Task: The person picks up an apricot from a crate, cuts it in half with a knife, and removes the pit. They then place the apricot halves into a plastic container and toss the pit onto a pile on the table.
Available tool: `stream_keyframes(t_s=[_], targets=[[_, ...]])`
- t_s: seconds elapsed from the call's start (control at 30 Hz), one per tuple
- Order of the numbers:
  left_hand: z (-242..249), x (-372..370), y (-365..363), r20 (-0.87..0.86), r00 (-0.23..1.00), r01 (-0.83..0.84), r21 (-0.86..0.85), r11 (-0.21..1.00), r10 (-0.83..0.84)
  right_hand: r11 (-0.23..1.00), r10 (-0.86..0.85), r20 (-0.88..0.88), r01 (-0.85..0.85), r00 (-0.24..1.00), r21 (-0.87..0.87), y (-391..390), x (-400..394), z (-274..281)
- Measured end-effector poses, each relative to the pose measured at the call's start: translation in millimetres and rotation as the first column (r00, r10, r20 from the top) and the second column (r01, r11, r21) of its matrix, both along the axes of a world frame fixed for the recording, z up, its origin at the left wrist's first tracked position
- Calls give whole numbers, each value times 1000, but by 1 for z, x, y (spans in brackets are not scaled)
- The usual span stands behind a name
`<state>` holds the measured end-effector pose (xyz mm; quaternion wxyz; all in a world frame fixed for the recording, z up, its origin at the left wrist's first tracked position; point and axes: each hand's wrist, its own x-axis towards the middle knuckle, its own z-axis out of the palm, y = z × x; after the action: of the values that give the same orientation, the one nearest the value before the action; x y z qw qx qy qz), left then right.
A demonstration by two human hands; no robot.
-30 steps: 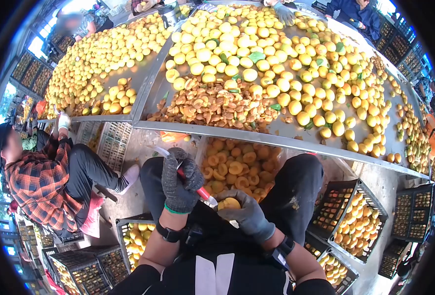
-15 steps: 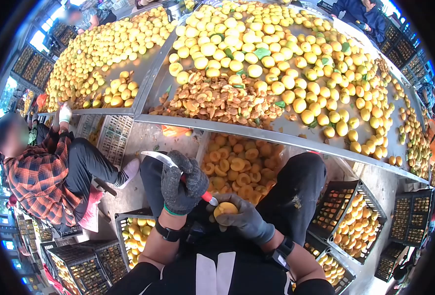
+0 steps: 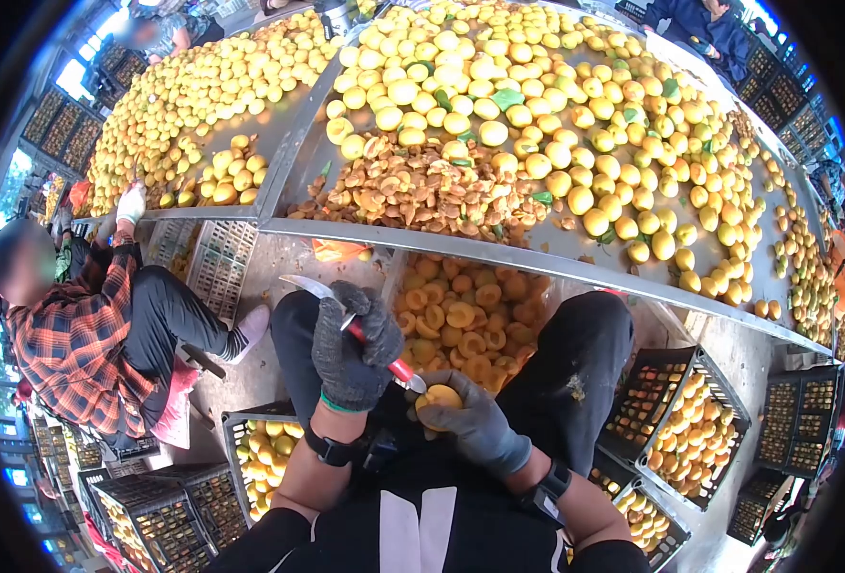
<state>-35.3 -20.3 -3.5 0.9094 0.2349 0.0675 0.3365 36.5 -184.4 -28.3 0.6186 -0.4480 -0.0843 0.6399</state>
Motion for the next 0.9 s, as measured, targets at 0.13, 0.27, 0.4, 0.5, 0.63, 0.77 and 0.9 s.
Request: stream_keyframes(t_s=[0.13, 0.27, 0.4, 0.5, 0.63, 0.77, 0.9], targets=[[0, -2, 0, 50, 999, 9, 61, 998, -12, 999, 41, 114, -40, 993, -10, 2, 0, 8], [3, -2, 3, 95, 991, 91, 68, 994, -97, 998, 39, 77, -43, 996, 44, 0, -2, 6], [11, -1, 1, 124, 984, 126, -5, 992, -124, 993, -25, -153, 43, 988, 112, 1, -7, 12], [12, 1, 1, 174, 973, 156, 1, 988, -153, 987, -34, -230, 69, 973, 145, 1, -8, 14], [9, -1, 3, 212, 968, 160, -107, 981, -135, 981, -12, -177, 46, 984, 190, 0, -5, 25], [10, -3, -3, -12, 994, 105, -134, 985, -108, 988, 4, 146, -26, 989, 150, -4, -11, 23], [22, -1, -14, -246, 969, 10, -4, 1000, -11, 995, 69, 451, -96, 890, 37, -4, -14, 22]])
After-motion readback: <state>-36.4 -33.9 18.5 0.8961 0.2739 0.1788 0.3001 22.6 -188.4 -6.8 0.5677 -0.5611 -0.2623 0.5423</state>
